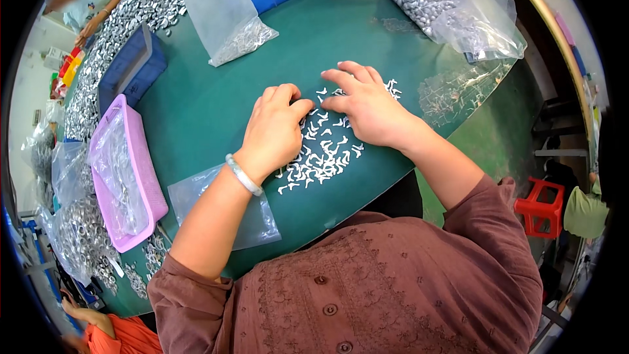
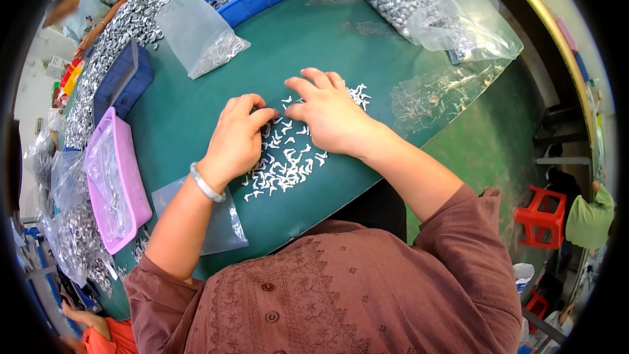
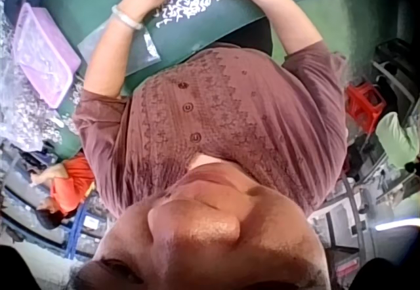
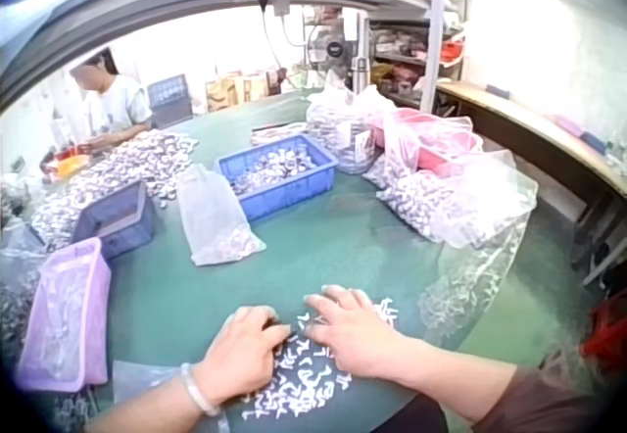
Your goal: The person picks through small white parts on a work table, groups them together, and then transfers a handful of them into a small clear plastic bag.
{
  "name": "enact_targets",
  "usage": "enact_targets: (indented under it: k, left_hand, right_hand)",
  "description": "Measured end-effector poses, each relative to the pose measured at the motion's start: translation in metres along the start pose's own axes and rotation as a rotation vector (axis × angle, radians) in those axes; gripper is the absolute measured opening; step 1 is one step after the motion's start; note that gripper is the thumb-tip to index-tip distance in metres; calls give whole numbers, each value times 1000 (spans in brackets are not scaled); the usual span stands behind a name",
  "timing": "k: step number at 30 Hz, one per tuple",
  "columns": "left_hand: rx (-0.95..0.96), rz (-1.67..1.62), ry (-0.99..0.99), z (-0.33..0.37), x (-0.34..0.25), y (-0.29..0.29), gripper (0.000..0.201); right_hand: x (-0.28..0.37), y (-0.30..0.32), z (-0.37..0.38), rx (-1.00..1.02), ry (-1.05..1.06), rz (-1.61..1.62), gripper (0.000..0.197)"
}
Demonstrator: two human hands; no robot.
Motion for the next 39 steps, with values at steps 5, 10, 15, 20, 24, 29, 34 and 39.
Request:
enact_targets:
  k: [5,10,15,20,24,29,34,39]
  left_hand:
    - [-20,-35,10,1,5,3,35]
    - [-20,-26,14,3,1,2,36]
    - [2,13,-7,4,0,-3,40]
    - [23,0,-19,5,-4,0,39]
    - [16,0,-66,3,-13,-3,36]
    - [-3,-26,-74,3,-8,0,34]
    - [-41,-45,-74,9,-14,-2,33]
    - [-51,-41,-66,12,-15,-5,36]
  right_hand:
    - [-11,2,7,-51,-35,-41,39]
    - [-10,12,9,-70,-29,-11,40]
    - [-9,11,-2,42,-22,-48,34]
    - [-5,18,-9,-15,-18,-4,31]
    - [-16,13,-14,11,-83,-93,31]
    - [-12,15,-16,-8,-52,19,34]
    - [-22,12,-9,-37,-80,-55,38]
    - [-24,17,-7,-77,-91,-21,36]
Point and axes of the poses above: each hand's wrist, its own z-axis towards the middle knuckle, its own y-axis out of the back of the hand, x = y × z, the point moved 7 cm from there along z, towards the middle knuckle, and after that the axes turned 1 degree about z, right-handed, at the moved point
